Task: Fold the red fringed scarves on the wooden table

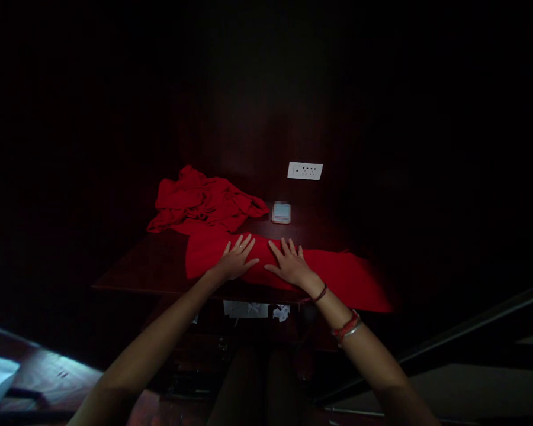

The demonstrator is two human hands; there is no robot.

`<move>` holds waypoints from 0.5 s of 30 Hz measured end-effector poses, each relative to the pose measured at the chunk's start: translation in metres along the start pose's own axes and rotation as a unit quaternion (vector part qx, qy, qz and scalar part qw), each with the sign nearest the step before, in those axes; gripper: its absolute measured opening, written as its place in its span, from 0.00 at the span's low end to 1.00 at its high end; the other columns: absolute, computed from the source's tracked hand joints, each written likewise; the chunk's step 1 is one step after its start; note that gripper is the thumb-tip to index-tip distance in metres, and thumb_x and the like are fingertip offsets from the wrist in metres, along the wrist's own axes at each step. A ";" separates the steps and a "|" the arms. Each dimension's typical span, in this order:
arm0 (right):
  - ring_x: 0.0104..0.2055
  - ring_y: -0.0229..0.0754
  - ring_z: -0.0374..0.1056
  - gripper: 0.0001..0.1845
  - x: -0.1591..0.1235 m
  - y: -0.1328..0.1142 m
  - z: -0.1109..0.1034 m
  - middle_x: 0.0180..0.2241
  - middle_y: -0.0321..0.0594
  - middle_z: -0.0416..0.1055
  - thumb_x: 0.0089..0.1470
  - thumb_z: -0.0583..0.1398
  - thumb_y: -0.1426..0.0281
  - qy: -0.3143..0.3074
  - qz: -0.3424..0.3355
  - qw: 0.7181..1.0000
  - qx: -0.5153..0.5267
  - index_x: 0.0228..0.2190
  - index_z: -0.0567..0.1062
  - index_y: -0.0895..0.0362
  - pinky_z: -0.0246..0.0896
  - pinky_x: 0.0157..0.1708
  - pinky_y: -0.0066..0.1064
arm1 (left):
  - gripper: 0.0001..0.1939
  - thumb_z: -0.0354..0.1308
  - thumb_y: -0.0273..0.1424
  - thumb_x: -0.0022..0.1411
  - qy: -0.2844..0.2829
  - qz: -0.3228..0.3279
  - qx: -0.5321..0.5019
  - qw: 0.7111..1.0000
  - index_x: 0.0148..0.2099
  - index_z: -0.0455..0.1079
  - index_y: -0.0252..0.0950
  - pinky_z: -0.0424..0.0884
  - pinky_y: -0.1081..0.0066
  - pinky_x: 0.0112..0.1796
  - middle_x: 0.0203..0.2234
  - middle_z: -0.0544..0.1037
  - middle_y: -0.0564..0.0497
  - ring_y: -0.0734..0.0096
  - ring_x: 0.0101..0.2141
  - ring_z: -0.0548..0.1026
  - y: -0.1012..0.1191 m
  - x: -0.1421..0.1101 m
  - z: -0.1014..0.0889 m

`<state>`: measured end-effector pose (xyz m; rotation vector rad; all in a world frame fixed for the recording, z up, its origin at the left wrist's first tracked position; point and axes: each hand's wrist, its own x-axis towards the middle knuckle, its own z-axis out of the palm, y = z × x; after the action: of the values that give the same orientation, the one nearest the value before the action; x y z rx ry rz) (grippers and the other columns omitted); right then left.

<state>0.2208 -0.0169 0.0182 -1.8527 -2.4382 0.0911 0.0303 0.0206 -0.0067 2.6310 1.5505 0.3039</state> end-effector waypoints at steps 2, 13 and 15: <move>0.58 0.53 0.28 0.43 0.008 0.005 0.015 0.57 0.51 0.34 0.44 0.41 0.44 -0.053 0.027 0.998 0.009 0.56 0.39 0.55 0.25 0.50 0.50 | 0.33 0.36 0.47 0.57 -0.041 -0.021 -0.021 0.999 0.60 0.38 0.35 0.41 0.51 0.49 0.57 0.41 0.44 0.56 0.55 0.39 -0.007 0.002 0.009; 0.49 0.49 0.57 0.34 0.027 0.038 -0.019 0.47 0.55 0.60 0.51 0.41 0.52 -0.020 0.117 0.989 0.088 0.52 0.54 0.63 0.51 0.44 0.37 | 0.19 0.41 0.37 0.58 0.062 -0.134 -0.171 0.974 0.44 0.65 0.32 0.57 0.70 0.44 0.41 0.70 0.43 0.64 0.43 0.66 -0.030 0.055 -0.029; 0.45 0.50 0.61 0.29 0.035 0.040 -0.019 0.44 0.55 0.64 0.51 0.46 0.57 -0.012 0.183 0.980 0.075 0.50 0.57 0.62 0.55 0.40 0.37 | 0.16 0.47 0.37 0.55 0.045 -0.179 -0.185 0.965 0.38 0.68 0.32 0.61 0.69 0.39 0.36 0.73 0.43 0.61 0.39 0.69 -0.030 0.076 -0.025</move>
<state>0.2521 0.0271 0.0341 -2.2108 -2.0096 0.3102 0.0350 0.1005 0.0230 2.0388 1.7555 0.6211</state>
